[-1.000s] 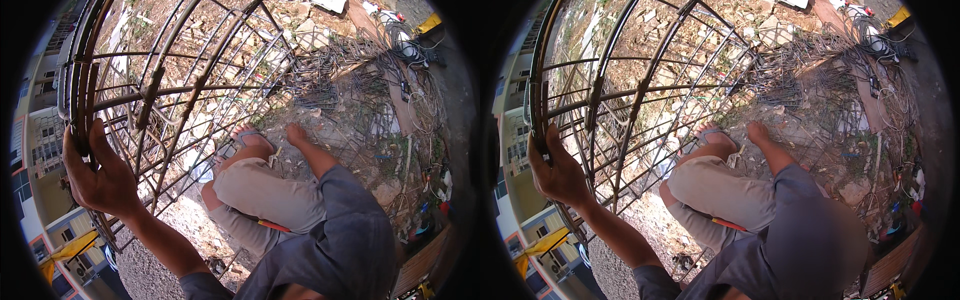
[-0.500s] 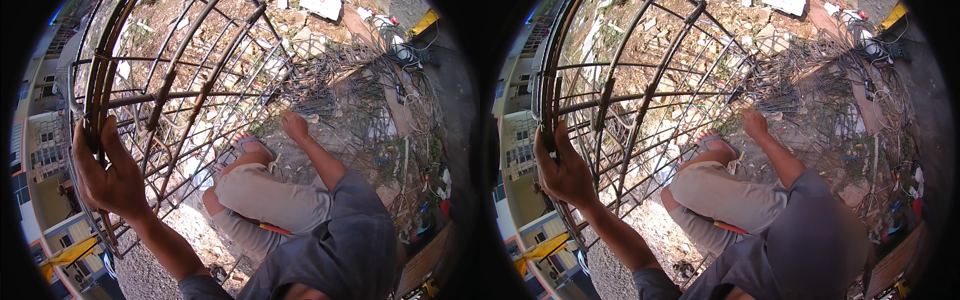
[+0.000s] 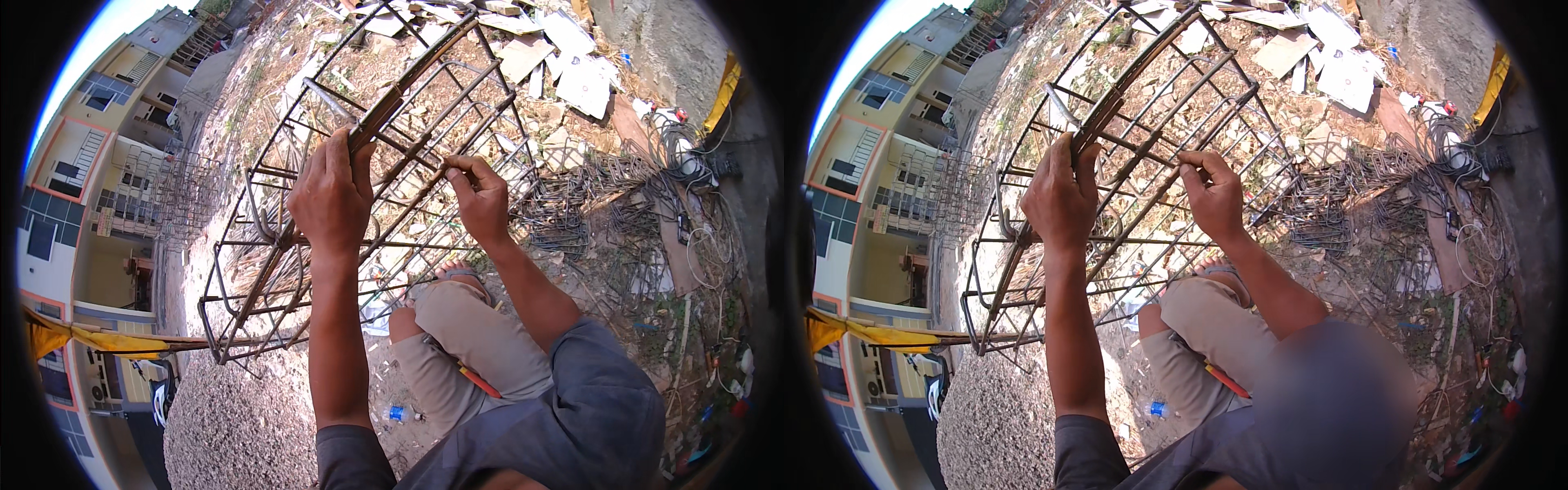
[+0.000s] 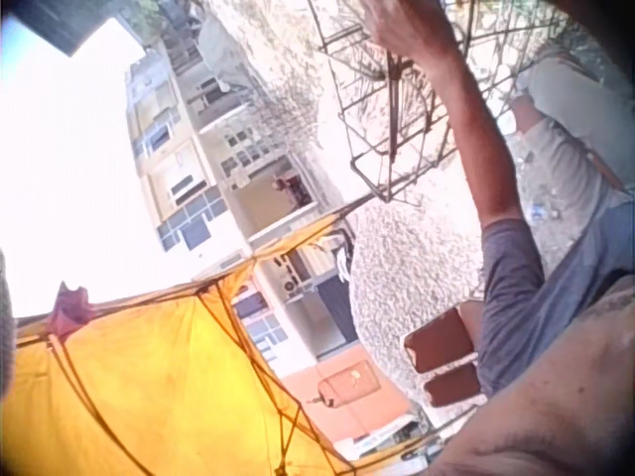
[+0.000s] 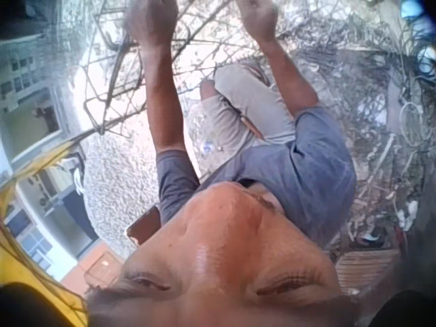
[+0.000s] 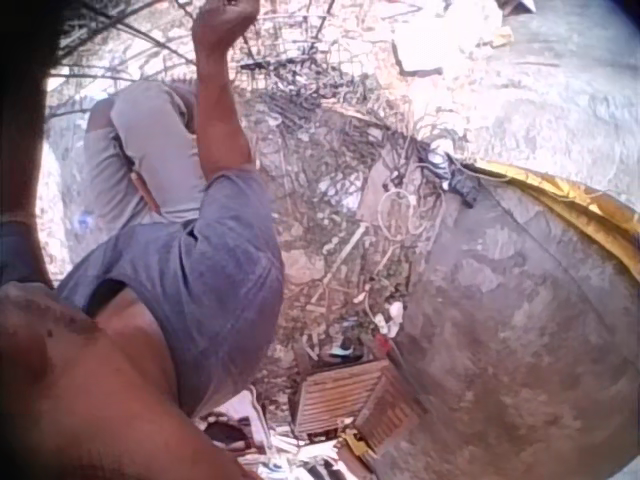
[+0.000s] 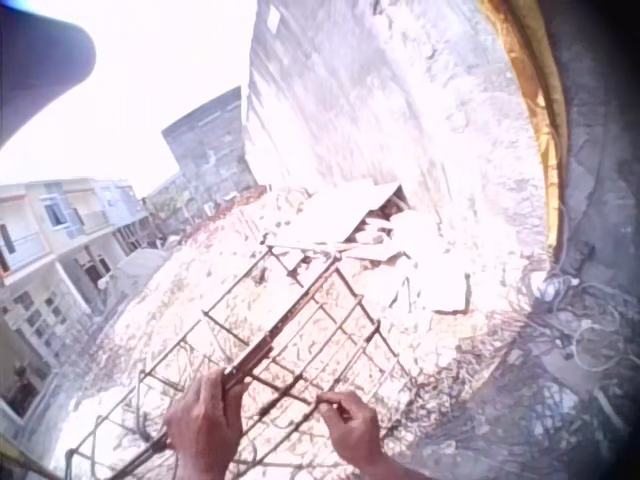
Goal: The person sits on the ground and assembles a metal frame by hand, using pliers to bend and secure wire ties at multiple joints. The person repeatedly picks up wire ties, wraps them around intersecting bars, and twists them to fasten the structure.
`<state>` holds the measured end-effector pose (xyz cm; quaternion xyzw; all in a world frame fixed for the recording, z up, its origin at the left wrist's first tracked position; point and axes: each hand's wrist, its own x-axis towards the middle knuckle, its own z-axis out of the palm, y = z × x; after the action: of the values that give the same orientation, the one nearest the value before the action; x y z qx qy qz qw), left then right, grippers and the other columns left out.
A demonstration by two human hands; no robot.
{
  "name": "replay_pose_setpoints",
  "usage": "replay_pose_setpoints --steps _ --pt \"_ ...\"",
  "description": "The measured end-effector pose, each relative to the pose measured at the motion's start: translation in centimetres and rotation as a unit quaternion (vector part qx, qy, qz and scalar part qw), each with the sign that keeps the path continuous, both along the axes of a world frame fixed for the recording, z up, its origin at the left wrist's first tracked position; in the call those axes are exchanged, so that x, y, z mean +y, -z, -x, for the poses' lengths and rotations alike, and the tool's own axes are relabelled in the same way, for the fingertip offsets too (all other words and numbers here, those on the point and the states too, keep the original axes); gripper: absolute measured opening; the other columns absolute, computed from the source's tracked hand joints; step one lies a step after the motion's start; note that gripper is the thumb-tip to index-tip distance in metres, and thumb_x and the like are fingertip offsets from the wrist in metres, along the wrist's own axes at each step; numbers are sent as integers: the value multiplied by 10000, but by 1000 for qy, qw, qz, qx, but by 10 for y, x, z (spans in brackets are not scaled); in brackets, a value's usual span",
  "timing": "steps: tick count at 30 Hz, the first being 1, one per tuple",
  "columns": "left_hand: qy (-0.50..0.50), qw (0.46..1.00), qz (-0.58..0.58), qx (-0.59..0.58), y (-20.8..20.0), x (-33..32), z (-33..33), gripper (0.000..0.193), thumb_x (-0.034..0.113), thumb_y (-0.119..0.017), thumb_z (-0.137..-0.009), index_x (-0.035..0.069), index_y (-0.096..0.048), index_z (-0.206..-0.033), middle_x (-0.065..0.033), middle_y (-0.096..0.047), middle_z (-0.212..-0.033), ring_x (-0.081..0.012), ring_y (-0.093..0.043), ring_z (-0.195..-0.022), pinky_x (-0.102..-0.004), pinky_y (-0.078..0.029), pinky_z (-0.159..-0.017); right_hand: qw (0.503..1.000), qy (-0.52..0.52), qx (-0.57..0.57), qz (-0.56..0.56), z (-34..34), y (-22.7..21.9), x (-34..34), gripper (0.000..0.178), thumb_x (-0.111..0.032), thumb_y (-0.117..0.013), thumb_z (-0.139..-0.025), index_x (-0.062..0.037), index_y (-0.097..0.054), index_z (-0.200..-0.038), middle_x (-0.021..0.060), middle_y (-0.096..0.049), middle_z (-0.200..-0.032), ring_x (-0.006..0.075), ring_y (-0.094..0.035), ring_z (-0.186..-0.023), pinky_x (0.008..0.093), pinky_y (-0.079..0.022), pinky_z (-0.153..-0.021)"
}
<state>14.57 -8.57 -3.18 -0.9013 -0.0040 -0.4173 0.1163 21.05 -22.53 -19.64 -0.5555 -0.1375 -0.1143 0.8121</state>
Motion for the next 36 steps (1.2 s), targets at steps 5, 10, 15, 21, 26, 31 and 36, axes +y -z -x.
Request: replay_pose_setpoints --steps 5,10,15,21,26,31,36 --pt "-2 1000 4 4 1 2 -3 313 374 -675 -973 111 -685 -1142 -64 -741 -912 -281 -716 -742 -386 -540 -594 977 65 -72 189 -14 -26 -11 198 -140 -655 -925 -2 -722 -1051 174 -720 -1011 339 -701 -919 401 -546 -846" --pt "0 1000 0 -8 3 4 3 308 373 -681 -968 105 -698 -1118 -62 -740 -907 -280 -715 -742 -387 -540 -594 968 19 48 244 11 -53 -69 201 -137 -623 -922 -25 -739 -1043 150 -756 -1002 292 -733 -888 379 -562 -845" --pt "-4 999 43 12 -2 -1 1 326 394 -677 -966 102 -706 -1107 -72 -751 -915 -285 -723 -759 -390 -543 -604 982 1 -84 170 3 -74 -49 206 -111 -622 -945 -22 -746 -1084 155 -758 -1048 285 -731 -983 361 -557 -889" --pt "-13 998 65 23 -5 -4 4 334 399 -678 -962 103 -708 -1113 -82 -756 -949 -293 -729 -786 -398 -556 -644 979 -139 -36 143 -27 -113 1 209 -114 -670 -913 14 -748 -1059 147 -756 -1005 198 -711 -899 331 -537 -836" --pt "-15 995 90 28 -8 -3 3 402 405 -699 -944 115 -709 -1223 -83 -764 -970 -289 -733 -826 -391 -554 -690 975 -169 -89 111 -54 -98 16 181 -95 -688 -892 38 -751 -997 96 -729 -938 158 -665 -807 313 -524 -757" --pt "-66 985 139 79 -10 -4 4 484 409 -712 -936 127 -660 -1325 -72 -768 -969 -272 -727 -816 -389 -545 -701 968 -234 -2 90 -58 -110 16 352 -22 -696 -863 99 -655 -1190 77 -709 -990 125 -659 -805 256 -521 -734" --pt "-68 979 169 96 -15 -8 5 533 422 -721 -928 133 -613 -1363 -61 -763 -927 -271 -719 -783 -401 -531 -686 963 -269 17 -5 -66 -110 18 605 17 -671 -825 87 -463 -1389 52 -695 -1027 118 -650 -894 258 -532 -842"
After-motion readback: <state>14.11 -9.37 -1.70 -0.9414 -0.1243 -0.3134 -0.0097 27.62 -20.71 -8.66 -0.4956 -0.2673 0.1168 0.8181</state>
